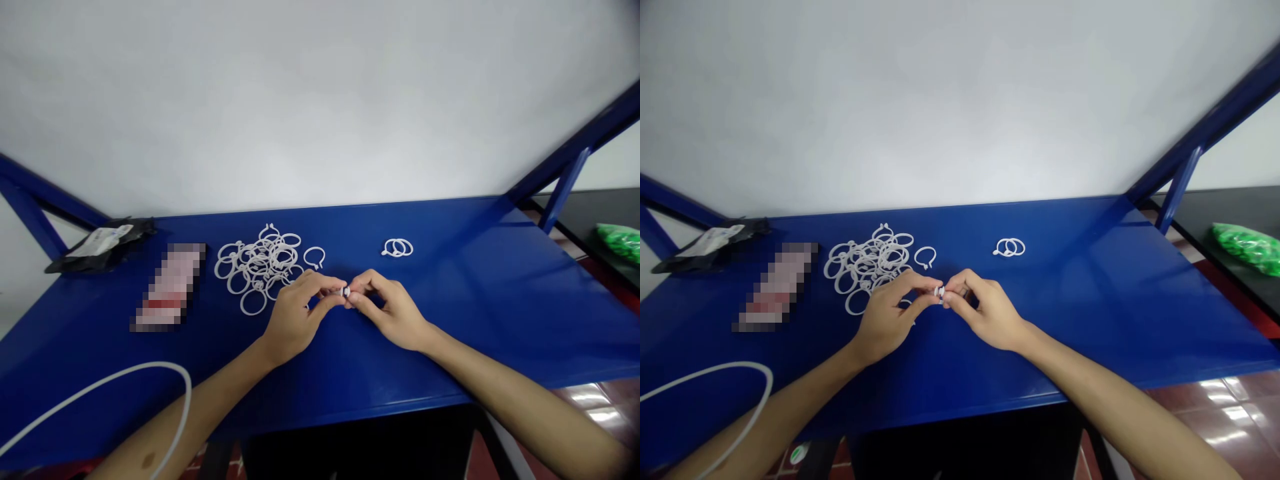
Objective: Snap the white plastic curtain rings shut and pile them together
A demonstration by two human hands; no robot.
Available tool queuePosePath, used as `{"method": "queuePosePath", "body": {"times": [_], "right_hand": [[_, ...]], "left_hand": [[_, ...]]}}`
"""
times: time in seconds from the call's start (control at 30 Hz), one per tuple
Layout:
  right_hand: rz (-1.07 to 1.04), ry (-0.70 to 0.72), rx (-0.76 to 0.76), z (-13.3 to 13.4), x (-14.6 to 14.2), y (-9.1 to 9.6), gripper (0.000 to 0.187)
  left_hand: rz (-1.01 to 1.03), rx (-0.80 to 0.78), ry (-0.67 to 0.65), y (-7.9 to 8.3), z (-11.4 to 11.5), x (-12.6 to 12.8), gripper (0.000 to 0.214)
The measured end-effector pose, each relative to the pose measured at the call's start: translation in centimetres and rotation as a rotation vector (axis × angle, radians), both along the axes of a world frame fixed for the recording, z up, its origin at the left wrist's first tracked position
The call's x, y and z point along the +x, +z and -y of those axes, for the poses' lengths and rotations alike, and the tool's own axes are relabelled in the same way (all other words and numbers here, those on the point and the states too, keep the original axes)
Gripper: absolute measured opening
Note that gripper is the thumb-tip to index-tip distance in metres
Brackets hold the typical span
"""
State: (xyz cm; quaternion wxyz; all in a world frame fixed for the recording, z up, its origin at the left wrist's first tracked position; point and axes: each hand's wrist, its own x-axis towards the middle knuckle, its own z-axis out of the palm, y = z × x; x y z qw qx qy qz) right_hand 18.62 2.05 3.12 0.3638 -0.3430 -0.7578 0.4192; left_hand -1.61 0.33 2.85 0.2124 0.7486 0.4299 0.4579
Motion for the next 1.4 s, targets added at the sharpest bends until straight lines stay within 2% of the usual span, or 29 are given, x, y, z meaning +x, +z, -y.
{"method": "queuePosePath", "body": {"times": [0.2, 0.53, 0.7, 1.03, 1.23, 1.3, 1.4], "right_hand": [[0.041, -0.019, 0.035, 0.1, -0.1, -0.3, 0.018], [0.045, -0.032, 0.24, 0.5, 0.1, -1.4, 0.012], [0.078, -0.034, 0.325, 0.8, 0.0, -1.5, 0.018], [0.208, -0.059, 0.432, 0.8, 0.1, -2.0, 0.025], [0.314, -0.113, 0.35, -0.3, -0.3, -2.0, 0.025], [0.359, -0.137, 0.341, -0.9, -0.2, -1.8, 0.023], [0.47, -0.247, 0.418, -2.0, 0.7, -1.6, 0.021]], "left_hand": [[0.036, 0.076, -0.002, -0.5, -0.1, 0.2, 0.016], [-0.024, 0.26, 0.019, -0.7, 1.1, 1.3, 0.024], [-0.067, 0.341, 0.006, -0.7, 1.2, 1.2, 0.029], [-0.148, 0.399, -0.01, -1.9, 1.0, 1.0, 0.029], [-0.36, 0.389, -0.009, -1.7, -0.7, 0.2, 0.029], [-0.477, 0.378, 0.048, -1.8, -1.4, -0.3, 0.03], [-0.606, 0.326, 0.18, -2.2, -2.3, -1.2, 0.034]]}}
